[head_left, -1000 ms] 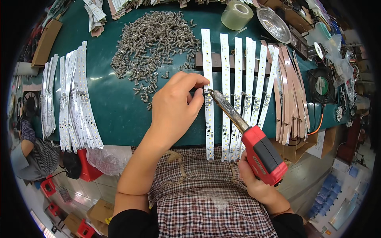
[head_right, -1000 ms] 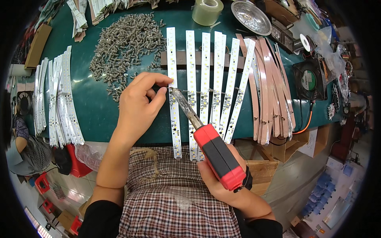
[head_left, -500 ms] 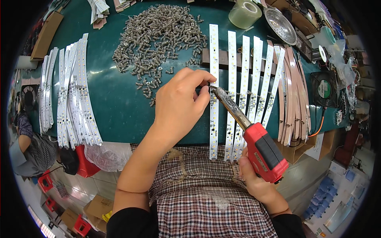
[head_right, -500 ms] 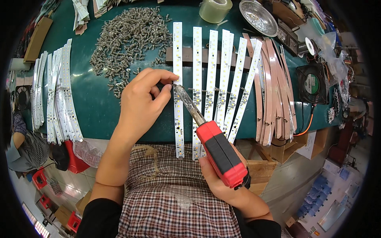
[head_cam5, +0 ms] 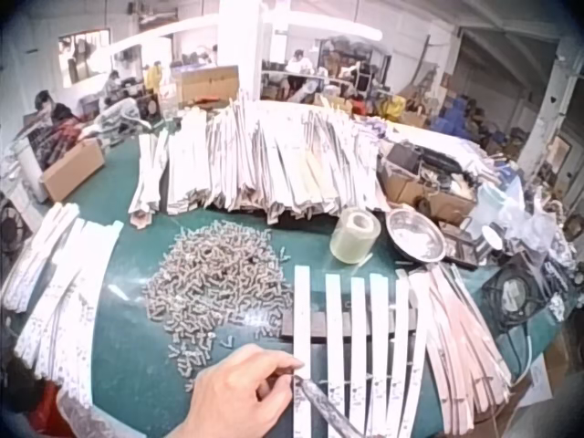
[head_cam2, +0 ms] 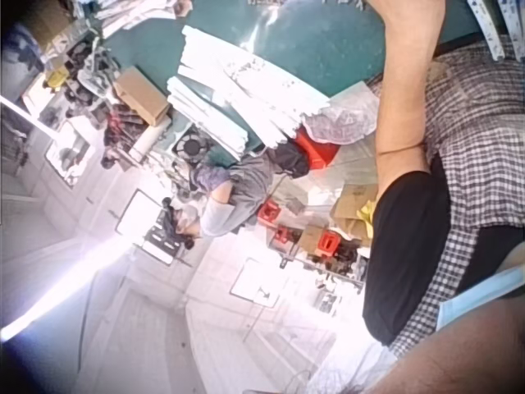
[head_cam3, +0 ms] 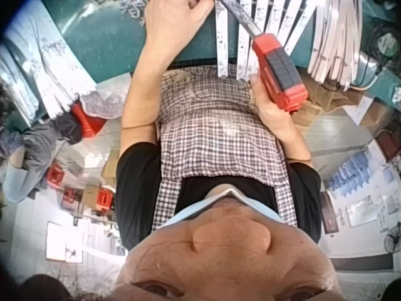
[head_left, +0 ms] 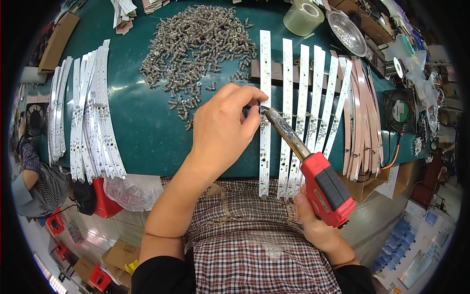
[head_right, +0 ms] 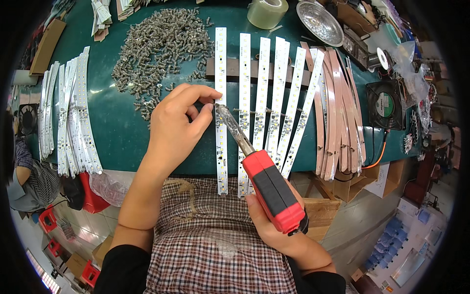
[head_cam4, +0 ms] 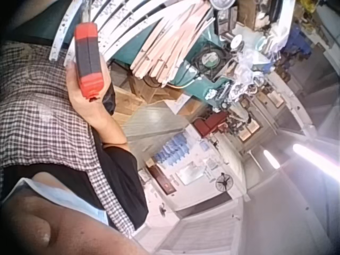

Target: The person places LED strips onto a jig, takes small components from a pile by hand, and solders them onto the strips using a soldering gun.

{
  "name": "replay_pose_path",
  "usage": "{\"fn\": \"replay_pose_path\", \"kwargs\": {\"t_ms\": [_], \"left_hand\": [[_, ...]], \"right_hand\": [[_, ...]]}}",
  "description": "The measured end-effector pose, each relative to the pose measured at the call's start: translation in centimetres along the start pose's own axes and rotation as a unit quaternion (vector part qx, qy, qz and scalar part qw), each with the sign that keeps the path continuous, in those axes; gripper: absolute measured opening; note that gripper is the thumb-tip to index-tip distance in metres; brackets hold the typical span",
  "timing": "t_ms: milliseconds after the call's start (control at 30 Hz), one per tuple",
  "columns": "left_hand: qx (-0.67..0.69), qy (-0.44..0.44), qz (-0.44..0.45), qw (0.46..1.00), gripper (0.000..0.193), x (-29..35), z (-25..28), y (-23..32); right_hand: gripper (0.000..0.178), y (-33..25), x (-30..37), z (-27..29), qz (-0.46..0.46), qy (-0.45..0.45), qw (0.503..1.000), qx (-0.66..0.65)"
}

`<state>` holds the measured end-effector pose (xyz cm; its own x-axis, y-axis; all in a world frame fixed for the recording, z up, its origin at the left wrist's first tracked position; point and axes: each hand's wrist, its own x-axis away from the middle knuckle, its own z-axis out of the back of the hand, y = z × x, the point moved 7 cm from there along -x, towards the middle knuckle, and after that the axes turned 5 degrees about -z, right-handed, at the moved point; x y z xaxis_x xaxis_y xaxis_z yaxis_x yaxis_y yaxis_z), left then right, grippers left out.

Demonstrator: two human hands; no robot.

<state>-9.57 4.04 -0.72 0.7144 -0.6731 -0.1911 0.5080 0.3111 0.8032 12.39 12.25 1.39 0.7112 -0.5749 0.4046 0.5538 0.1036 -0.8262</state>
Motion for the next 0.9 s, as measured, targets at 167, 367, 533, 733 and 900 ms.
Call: {"fn": "replay_pose_path", "kwargs": {"t_ms": [167, 367, 533, 733, 900], "left_hand": [[0.01, -0.006, 0.006, 1.0, 0.021, -0.1, -0.1, 0.0], [0.021, -0.011, 0.016, 1.0, 0.021, -0.3, 0.0, 0.4], [0.039, -0.016, 0.023, 0.999, 0.024, -0.2, 0.2, 0.6], [0.036, -0.04, 0.007, 0.999, 0.036, 0.0, -0.2, 1.2], [0.12, -0.061, 0.049, 0.99, 0.042, 0.3, -0.9, 0.5]], "right_hand": [[0.015, 0.8, 1.4, 1.4, 0.013, -0.012, 1.0, 0.017], [0.025, -1.7, 1.8, 6.8, 0.124, 0.235, 0.95, -0.163], [0.034, -1.4, -1.3, 12.6, 0.095, 0.415, 0.901, 0.077], [0.05, -1.8, -6.7, 11.7, 0.104, 0.416, 0.854, 0.295], [0.048, -1.3, -8.4, 12.1, 0.076, 0.425, 0.832, 0.349]]}}
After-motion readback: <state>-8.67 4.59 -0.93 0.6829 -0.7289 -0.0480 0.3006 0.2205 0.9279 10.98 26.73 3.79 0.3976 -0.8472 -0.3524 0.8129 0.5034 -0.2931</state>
